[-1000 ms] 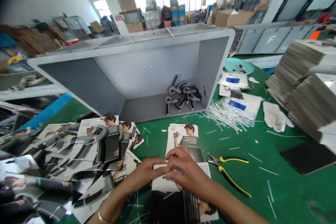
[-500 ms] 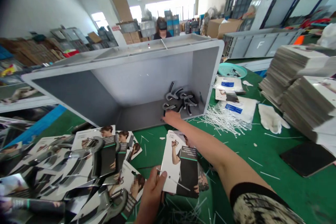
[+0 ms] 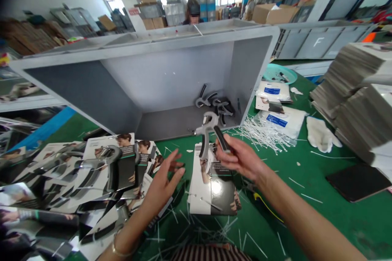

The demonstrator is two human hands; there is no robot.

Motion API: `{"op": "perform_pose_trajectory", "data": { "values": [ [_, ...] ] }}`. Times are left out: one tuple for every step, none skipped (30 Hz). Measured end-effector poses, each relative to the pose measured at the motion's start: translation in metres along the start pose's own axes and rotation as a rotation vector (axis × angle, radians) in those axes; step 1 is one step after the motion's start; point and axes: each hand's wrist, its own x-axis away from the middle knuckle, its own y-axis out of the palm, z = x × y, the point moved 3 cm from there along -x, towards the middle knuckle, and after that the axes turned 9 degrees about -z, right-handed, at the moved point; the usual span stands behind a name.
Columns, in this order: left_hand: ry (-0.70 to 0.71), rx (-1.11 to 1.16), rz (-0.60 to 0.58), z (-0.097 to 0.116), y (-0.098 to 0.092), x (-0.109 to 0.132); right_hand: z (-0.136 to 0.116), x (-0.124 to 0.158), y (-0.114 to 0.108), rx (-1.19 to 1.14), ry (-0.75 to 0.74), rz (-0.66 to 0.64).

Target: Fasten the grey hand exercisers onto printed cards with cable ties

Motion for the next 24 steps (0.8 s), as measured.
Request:
{"op": "perform_pose_trajectory", "data": {
  "values": [
    [0.069, 0.042, -0.016, 0.005, 0.002, -0.010, 0.016, 0.018, 0.011, -0.142, 0.016, -0.033],
    [0.117, 0.080, -0.051, 0.008, 0.006, -0.019, 0.033, 0.032, 0.021, -0.245, 0.028, -0.040],
    [0.150, 0.101, -0.090, 0.010, 0.010, -0.027, 0.048, 0.043, 0.029, -0.316, 0.043, -0.033],
    [0.172, 0.103, -0.125, 0.010, 0.015, -0.032, 0.062, 0.050, 0.035, -0.358, 0.060, -0.015],
    [0.190, 0.087, -0.151, 0.008, 0.019, -0.036, 0.073, 0.055, 0.038, -0.371, 0.080, 0.009],
    [0.205, 0.064, -0.170, 0.005, 0.022, -0.037, 0.081, 0.059, 0.039, -0.349, 0.113, 0.035],
    [0.218, 0.042, -0.184, 0.002, 0.025, -0.037, 0.085, 0.062, 0.038, -0.280, 0.157, 0.057],
    [0.229, 0.020, -0.198, -0.002, 0.027, -0.035, 0.087, 0.065, 0.034, -0.150, 0.209, 0.072],
    [0.241, -0.009, -0.214, -0.006, 0.029, -0.031, 0.085, 0.068, 0.029, 0.044, 0.252, 0.100],
    [0.251, -0.051, -0.235, -0.008, 0.031, -0.028, 0.080, 0.072, 0.022, 0.289, 0.280, 0.162],
    [0.261, -0.103, -0.254, -0.010, 0.032, -0.024, 0.072, 0.077, 0.015, 0.555, 0.293, 0.255],
    [0.269, -0.156, -0.268, -0.010, 0.033, -0.020, 0.064, 0.081, 0.010, 0.807, 0.286, 0.360],
    [0.277, -0.199, -0.271, -0.009, 0.033, -0.018, 0.055, 0.086, 0.008, 1.015, 0.258, 0.450],
    [0.284, -0.223, -0.261, -0.006, 0.033, -0.017, 0.049, 0.088, 0.008, 1.164, 0.212, 0.498],
    [0.290, -0.231, -0.238, -0.003, 0.033, -0.018, 0.045, 0.089, 0.012, 1.256, 0.157, 0.485],
    [0.295, -0.232, -0.203, 0.001, 0.033, -0.021, 0.045, 0.087, 0.019, 1.308, 0.101, 0.415],
    [0.297, -0.232, -0.162, 0.005, 0.034, -0.026, 0.048, 0.084, 0.027, 1.337, 0.047, 0.326],
    [0.297, -0.235, -0.130, 0.009, 0.035, -0.031, 0.052, 0.080, 0.035, 1.357, 0.006, 0.255],
    [0.294, -0.236, -0.117, 0.012, 0.038, -0.037, 0.058, 0.075, 0.041, 1.370, -0.015, 0.218],
    [0.294, -0.234, -0.126, 0.015, 0.042, -0.043, 0.064, 0.069, 0.045, 1.376, -0.021, 0.217],
    [0.297, -0.223, -0.150, 0.017, 0.046, -0.048, 0.070, 0.064, 0.047, 1.370, -0.027, 0.246],
    [0.306, -0.203, -0.180, 0.019, 0.051, -0.051, 0.076, 0.059, 0.047, 1.349, -0.039, 0.290],
    [0.315, -0.178, -0.213, 0.020, 0.056, -0.052, 0.081, 0.055, 0.045, 1.315, -0.057, 0.336],
    [0.319, -0.152, -0.236, 0.021, 0.060, -0.052, 0.084, 0.051, 0.042, 1.273, -0.081, 0.377]
  ]
}}
